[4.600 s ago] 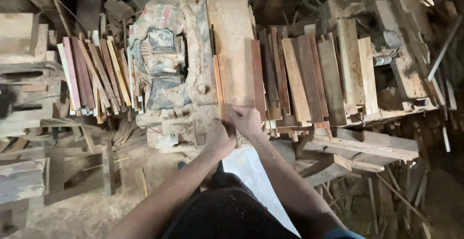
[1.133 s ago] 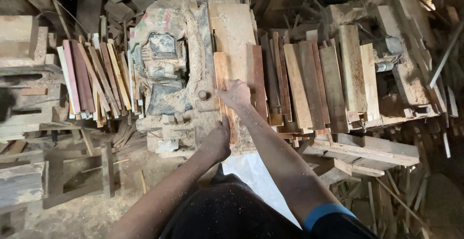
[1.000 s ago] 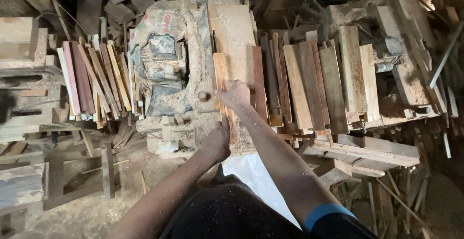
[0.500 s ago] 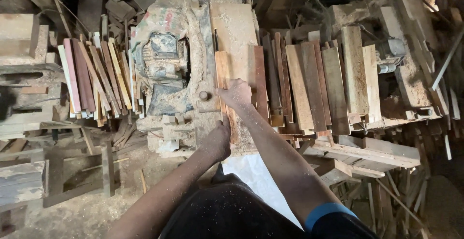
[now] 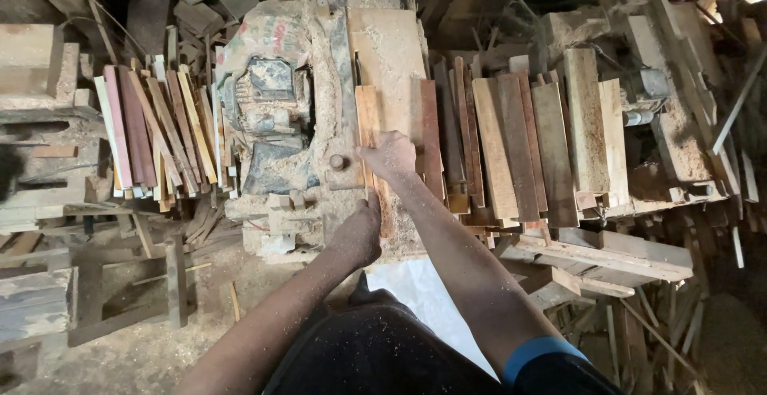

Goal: Feeding thin wooden strips into a table saw to cut them to size in a workshop.

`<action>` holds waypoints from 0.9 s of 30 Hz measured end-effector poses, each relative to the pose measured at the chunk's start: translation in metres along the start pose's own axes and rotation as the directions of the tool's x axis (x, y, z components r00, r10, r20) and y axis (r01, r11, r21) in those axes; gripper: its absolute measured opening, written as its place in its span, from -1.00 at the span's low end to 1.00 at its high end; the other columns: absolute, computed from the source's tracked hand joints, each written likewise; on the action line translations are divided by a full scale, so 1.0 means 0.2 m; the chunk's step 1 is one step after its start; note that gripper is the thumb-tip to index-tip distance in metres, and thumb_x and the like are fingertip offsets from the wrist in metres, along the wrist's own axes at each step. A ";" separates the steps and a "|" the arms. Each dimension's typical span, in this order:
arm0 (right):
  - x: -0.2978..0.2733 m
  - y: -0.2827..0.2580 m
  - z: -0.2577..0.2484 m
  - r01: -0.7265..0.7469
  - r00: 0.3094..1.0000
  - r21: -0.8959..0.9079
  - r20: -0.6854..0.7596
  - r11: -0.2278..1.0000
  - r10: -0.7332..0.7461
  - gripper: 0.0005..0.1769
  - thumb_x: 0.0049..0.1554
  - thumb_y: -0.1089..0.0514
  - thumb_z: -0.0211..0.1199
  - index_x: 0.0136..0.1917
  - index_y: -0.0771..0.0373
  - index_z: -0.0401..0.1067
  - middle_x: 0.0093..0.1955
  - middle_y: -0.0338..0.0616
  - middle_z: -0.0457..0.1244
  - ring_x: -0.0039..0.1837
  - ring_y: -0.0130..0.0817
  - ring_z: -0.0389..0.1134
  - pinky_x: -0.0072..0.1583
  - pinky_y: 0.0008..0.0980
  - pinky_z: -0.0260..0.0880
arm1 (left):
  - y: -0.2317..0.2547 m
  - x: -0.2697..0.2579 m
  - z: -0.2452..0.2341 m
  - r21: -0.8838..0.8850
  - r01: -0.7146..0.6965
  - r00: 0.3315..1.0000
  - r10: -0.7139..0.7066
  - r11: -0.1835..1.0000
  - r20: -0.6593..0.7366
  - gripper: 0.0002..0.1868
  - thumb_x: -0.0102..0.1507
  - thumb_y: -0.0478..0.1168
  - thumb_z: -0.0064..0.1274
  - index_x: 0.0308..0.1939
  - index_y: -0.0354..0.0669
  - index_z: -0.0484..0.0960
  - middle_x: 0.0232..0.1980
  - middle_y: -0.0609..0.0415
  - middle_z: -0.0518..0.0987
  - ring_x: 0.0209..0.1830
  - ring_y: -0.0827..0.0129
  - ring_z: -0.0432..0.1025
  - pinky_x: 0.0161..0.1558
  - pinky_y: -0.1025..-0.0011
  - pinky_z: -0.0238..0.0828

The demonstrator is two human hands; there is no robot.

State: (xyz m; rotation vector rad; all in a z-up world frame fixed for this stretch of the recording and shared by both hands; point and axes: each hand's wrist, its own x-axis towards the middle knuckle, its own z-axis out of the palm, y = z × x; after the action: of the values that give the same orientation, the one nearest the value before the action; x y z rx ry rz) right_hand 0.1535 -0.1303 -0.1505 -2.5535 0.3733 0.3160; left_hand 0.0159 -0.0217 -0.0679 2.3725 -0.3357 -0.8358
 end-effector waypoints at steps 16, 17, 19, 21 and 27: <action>-0.13 -0.14 -0.13 -0.046 0.999 -0.023 0.025 0.999 0.047 -0.53 -0.16 -0.28 0.31 -0.19 0.10 0.64 -0.14 0.12 0.44 0.06 0.17 0.50 0.04 0.06 0.55 | 0.06 -0.04 -0.10 -0.008 -0.013 1.000 0.013 1.000 -0.005 0.03 0.07 -0.61 0.05 0.48 -0.70 -0.27 0.19 -0.56 0.31 0.06 -0.52 0.47 0.02 -0.15 0.54; -0.11 -0.12 -0.10 -0.034 0.999 -0.018 0.030 0.999 0.034 -0.51 -0.16 -0.28 0.31 -0.17 0.12 0.64 -0.13 0.13 0.44 0.06 0.19 0.50 0.05 0.07 0.55 | 0.05 -0.04 -0.10 0.000 -0.014 1.000 0.014 1.000 -0.008 0.04 0.06 -0.61 0.05 0.48 -0.70 -0.26 0.19 -0.56 0.32 0.06 -0.51 0.48 0.00 -0.14 0.55; 0.02 -0.02 0.05 -0.021 0.999 -0.013 0.034 1.000 0.022 -0.49 -0.15 -0.29 0.31 -0.16 0.14 0.64 -0.13 0.14 0.44 0.07 0.20 0.50 0.05 0.09 0.55 | 0.03 -0.02 -0.09 0.009 -0.014 1.000 0.015 1.000 -0.010 0.04 0.05 -0.61 0.06 0.48 -0.70 -0.26 0.18 -0.55 0.33 0.05 -0.50 0.49 -0.01 -0.13 0.55; 0.21 0.15 0.28 0.009 1.000 -0.003 0.029 1.000 -0.009 -0.50 -0.13 -0.28 0.30 -0.17 0.15 0.63 -0.14 0.16 0.43 0.06 0.23 0.49 0.05 0.11 0.54 | 0.00 0.01 -0.06 0.008 -0.019 0.999 0.019 1.000 -0.026 0.04 0.06 -0.59 0.06 0.49 -0.65 -0.24 0.18 -0.51 0.33 0.03 -0.48 0.50 -0.02 -0.11 0.57; 0.30 0.22 0.40 0.007 0.999 -0.008 0.040 1.000 -0.007 -0.51 -0.12 -0.27 0.30 -0.18 0.16 0.62 -0.15 0.16 0.43 0.05 0.24 0.50 0.05 0.09 0.55 | -0.01 0.02 -0.09 0.037 -0.027 0.999 0.028 0.999 -0.016 0.02 0.09 -0.51 0.11 0.51 -0.58 -0.17 0.20 -0.49 0.34 0.03 -0.47 0.50 -0.01 -0.13 0.57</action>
State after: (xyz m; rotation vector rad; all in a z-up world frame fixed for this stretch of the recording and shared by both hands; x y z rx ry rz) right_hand 0.1834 -0.1361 -0.2558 -2.5520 0.3488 0.3662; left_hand 0.0304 -0.0131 -0.0591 2.4018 -0.3792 -0.8034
